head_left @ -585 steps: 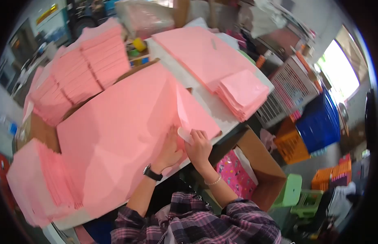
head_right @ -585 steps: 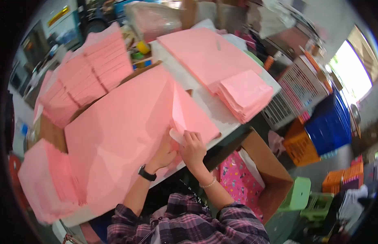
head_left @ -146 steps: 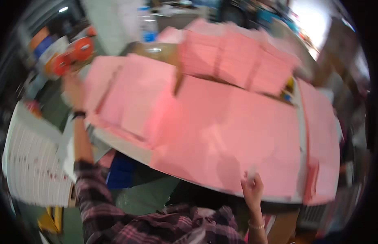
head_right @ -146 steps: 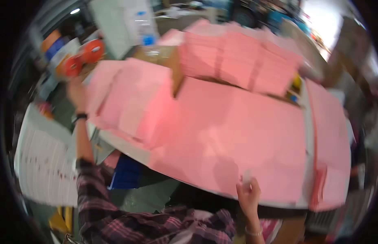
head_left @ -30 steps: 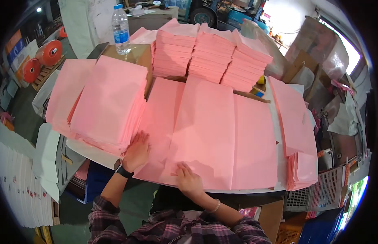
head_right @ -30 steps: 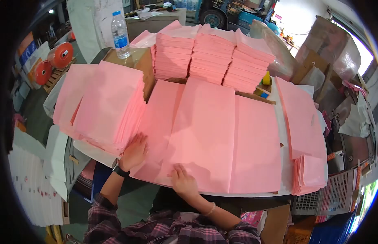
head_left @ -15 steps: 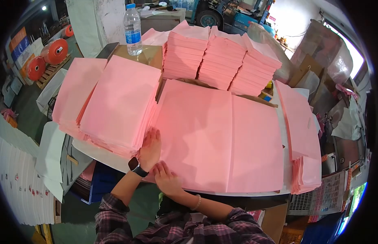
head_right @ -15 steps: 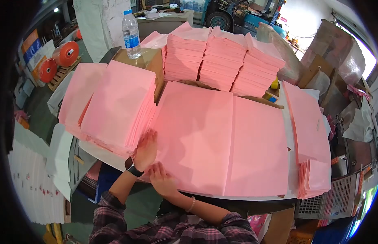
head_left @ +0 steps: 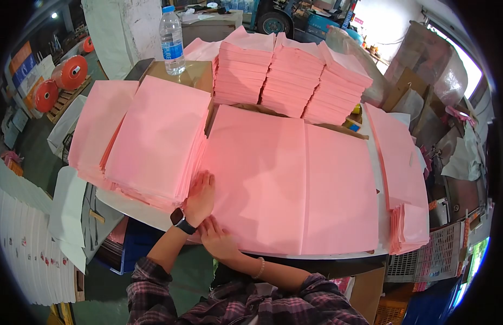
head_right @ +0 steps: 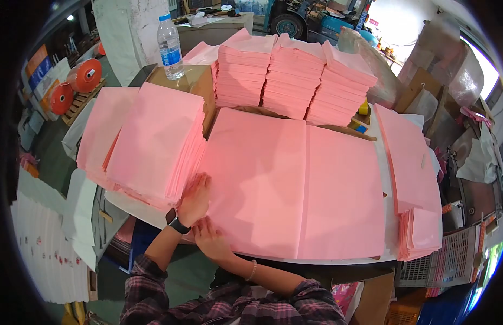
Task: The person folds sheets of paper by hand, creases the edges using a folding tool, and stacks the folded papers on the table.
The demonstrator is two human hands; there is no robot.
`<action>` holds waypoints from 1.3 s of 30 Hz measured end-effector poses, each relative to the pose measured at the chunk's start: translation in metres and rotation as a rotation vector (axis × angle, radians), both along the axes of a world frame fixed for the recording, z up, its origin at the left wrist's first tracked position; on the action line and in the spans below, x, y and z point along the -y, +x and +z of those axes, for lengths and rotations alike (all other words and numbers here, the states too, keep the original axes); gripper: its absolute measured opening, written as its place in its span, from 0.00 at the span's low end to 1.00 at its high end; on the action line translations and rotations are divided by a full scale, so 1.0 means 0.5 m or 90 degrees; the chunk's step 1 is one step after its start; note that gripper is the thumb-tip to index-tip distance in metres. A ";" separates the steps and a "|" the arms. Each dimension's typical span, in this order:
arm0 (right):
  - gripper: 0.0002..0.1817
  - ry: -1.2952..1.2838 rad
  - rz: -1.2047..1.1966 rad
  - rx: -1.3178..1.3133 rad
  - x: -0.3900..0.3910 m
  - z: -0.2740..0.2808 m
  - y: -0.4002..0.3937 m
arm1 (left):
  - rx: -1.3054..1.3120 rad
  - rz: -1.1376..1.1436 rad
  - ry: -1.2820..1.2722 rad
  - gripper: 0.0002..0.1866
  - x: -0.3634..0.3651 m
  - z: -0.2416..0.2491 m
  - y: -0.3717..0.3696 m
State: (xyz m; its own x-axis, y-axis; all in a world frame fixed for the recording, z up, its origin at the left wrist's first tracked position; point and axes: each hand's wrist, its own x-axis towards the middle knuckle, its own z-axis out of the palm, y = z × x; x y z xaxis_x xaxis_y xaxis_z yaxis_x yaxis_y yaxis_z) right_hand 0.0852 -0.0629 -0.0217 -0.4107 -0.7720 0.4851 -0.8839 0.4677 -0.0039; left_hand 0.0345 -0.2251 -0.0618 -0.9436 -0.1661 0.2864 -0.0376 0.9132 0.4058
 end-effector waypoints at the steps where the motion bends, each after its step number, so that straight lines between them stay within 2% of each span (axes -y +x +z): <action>1: 0.15 -0.002 0.003 -0.004 0.001 0.000 0.001 | -0.031 -0.016 0.115 0.25 0.004 -0.004 0.000; 2: 0.15 -0.003 0.003 -0.004 0.003 0.001 0.001 | -0.031 -0.017 0.114 0.25 0.007 -0.001 0.001; 5: 0.15 -0.017 -0.001 0.011 0.005 0.005 0.005 | 0.007 0.008 -0.123 0.33 0.014 0.006 0.000; 9: 0.15 -0.014 0.004 0.011 0.003 0.013 0.005 | 0.072 0.028 -0.236 0.32 -0.005 0.042 0.009; 13: 0.17 0.029 0.004 0.049 0.001 0.013 0.010 | 0.043 0.025 -0.252 0.32 -0.010 0.054 0.014; 16: 0.17 0.032 0.002 0.051 0.000 0.021 0.012 | 0.016 -0.003 -0.236 0.30 0.026 -0.001 0.002; 18: 0.16 0.034 0.001 0.054 -0.001 0.021 0.013 | 0.003 -0.018 -0.228 0.30 0.025 0.005 0.001; 22: 0.17 0.050 0.017 0.064 -0.011 0.037 0.014 | 0.077 0.013 -0.230 0.25 -0.028 0.129 0.007; 24: 0.22 0.120 0.056 0.319 -0.050 0.128 0.015 | 0.106 0.017 -0.227 0.23 -0.036 0.147 0.003; 25: 0.25 0.155 0.074 0.447 -0.071 0.152 0.000 | 0.120 0.019 -0.225 0.22 -0.040 0.154 0.000; 26: 0.25 0.156 0.072 0.448 -0.094 0.153 -0.027 | 0.121 0.016 -0.223 0.22 -0.046 0.163 -0.004; 28: 0.37 0.209 0.144 0.656 -0.154 0.154 -0.095 | 0.181 0.065 -0.181 0.22 -0.060 0.179 -0.014; 30: 0.32 0.172 -0.006 0.778 -0.206 0.231 -0.178 | 0.213 0.080 -0.159 0.22 -0.073 0.172 -0.030; 32: 0.26 0.029 -0.089 0.860 -0.249 0.211 -0.275 | 0.167 0.143 -0.229 0.24 -0.087 0.148 -0.032; 34: 0.22 -0.077 -0.062 0.724 -0.282 0.157 -0.362 | 0.142 0.165 -0.265 0.25 -0.097 0.131 -0.034; 39: 0.22 -0.124 -0.029 0.673 -0.311 0.146 -0.485 | 0.104 0.190 -0.288 0.28 -0.101 0.138 -0.035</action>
